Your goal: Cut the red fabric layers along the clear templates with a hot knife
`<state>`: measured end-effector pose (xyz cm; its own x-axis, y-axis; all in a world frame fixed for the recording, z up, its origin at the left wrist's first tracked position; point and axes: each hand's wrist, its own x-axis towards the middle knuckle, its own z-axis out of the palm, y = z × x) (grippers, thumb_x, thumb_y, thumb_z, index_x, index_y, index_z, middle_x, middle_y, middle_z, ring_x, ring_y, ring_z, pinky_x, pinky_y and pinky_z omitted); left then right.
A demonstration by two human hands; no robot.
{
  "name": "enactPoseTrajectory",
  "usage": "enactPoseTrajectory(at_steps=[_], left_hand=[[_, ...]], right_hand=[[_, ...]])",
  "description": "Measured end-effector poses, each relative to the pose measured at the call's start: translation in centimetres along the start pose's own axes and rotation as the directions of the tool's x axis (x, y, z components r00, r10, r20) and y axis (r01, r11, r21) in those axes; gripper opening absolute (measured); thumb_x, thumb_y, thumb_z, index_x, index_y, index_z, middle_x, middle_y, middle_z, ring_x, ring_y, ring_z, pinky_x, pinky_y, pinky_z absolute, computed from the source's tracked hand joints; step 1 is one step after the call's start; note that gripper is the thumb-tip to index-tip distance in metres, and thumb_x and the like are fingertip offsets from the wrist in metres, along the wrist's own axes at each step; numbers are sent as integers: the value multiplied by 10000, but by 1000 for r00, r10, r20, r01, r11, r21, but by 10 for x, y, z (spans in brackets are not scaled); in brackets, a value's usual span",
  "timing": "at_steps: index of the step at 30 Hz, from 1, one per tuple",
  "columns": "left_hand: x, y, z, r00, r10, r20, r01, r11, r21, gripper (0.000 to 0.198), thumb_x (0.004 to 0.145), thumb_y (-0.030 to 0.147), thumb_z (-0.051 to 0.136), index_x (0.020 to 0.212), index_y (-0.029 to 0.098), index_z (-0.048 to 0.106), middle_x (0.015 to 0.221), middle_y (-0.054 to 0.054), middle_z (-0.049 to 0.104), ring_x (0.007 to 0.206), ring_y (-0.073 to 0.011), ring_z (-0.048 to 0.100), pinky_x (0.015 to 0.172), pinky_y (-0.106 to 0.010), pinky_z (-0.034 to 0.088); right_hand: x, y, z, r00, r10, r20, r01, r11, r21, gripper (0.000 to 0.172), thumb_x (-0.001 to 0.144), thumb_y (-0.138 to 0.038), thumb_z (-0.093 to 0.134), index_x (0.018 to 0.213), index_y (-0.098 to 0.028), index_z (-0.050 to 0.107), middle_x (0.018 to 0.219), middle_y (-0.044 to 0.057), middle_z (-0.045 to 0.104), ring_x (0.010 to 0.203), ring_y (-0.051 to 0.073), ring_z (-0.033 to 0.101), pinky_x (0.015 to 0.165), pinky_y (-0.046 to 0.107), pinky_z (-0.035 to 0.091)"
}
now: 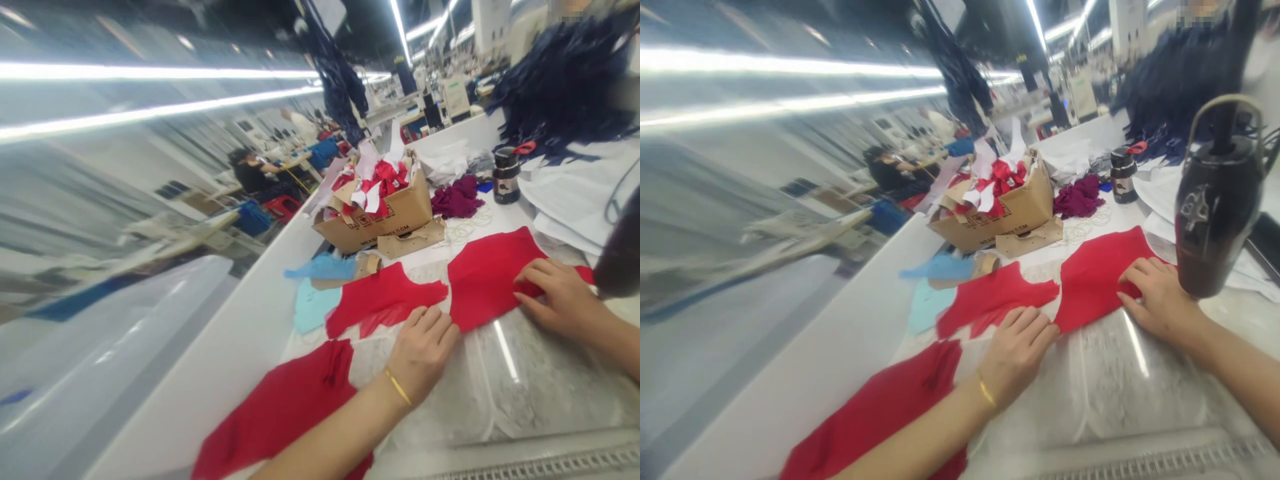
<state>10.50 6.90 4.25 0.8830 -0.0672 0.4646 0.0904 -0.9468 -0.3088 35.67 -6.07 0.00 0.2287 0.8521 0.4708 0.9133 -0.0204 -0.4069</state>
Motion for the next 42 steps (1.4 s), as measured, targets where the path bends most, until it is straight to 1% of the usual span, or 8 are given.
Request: enactPoseTrajectory(at_steps=[8, 15, 23, 27, 31, 36, 39, 42], left_hand=[[-40, 12, -29, 995, -61, 75, 71, 987, -142, 329, 1022, 23, 377, 811, 155, 592, 721, -35, 541, 711, -199, 438, 677, -332, 392], [-66, 15, -39, 981, -114, 155, 136, 982, -134, 286, 1000, 19, 399, 854, 161, 599, 754, -39, 572, 724, -195, 476, 679, -327, 413], [-70, 13, -43, 954, -46, 295, 115, 969, -220, 237, 1021, 100, 440, 861, 164, 603, 767, -41, 590, 726, -194, 505, 666, -332, 446], [-54, -41, -48, 952, -131, 276, 186, 965, -183, 187, 1041, 221, 475, 976, 197, 649, 864, -49, 677, 790, -202, 594, 714, -341, 498], [-34, -140, -40, 902, -404, 150, 406, 914, 19, 209, 1007, 293, 483, 985, 200, 669, 993, -102, 679, 956, -287, 624, 884, -464, 500], [-11, -247, -20, 680, -733, -7, 715, 661, 228, 325, 886, 182, 545, 1192, 135, 643, 1251, -185, 625, 1243, -384, 522, 1086, -552, 389], [2, -285, -7, 556, -831, -30, 807, 530, 259, 400, 888, 132, 602, 1287, 102, 608, 1374, -195, 585, 1325, -369, 495, 1150, -538, 370], [10, -312, 3, 405, -914, -36, 888, 383, 253, 332, 963, 249, 680, 1274, 146, 625, 1346, -132, 609, 1267, -312, 571, 1099, -534, 461]], right_hand=[[1, -1, -2, 999, -4, 33, 6, 999, -40, 141, 920, -286, 557, 903, -219, 681, 913, 77, 709, 849, 249, 657, 763, 411, 501], [-8, 3, 9, 999, -45, 2, 45, 999, -6, 171, 927, -341, 544, 883, -227, 664, 901, 70, 686, 814, 242, 635, 729, 396, 471], [-9, -8, 7, 998, -49, 50, 47, 999, 24, 186, 946, -354, 523, 869, -233, 641, 897, 69, 678, 840, 248, 622, 736, 402, 433], [-10, -11, 7, 997, -70, 25, 69, 997, 32, 192, 950, -336, 508, 851, -230, 634, 882, 67, 669, 815, 239, 608, 727, 399, 427], [-10, -9, 8, 997, -68, 20, 67, 997, 46, 221, 963, -369, 503, 859, -233, 642, 892, 72, 676, 809, 239, 611, 711, 400, 434], [-10, -3, 8, 995, -101, 17, 99, 992, 78, 235, 979, -411, 505, 885, -254, 653, 887, 76, 688, 785, 252, 642, 682, 409, 467], [-11, 0, 10, 993, -111, -35, 114, 990, 84, 276, 999, -437, 474, 894, -265, 662, 869, 75, 694, 758, 253, 650, 664, 411, 480], [-11, 1, 12, 997, -69, -34, 72, 993, 93, 353, 999, -474, 442, 853, -264, 685, 844, 78, 697, 744, 248, 654, 653, 403, 493]])
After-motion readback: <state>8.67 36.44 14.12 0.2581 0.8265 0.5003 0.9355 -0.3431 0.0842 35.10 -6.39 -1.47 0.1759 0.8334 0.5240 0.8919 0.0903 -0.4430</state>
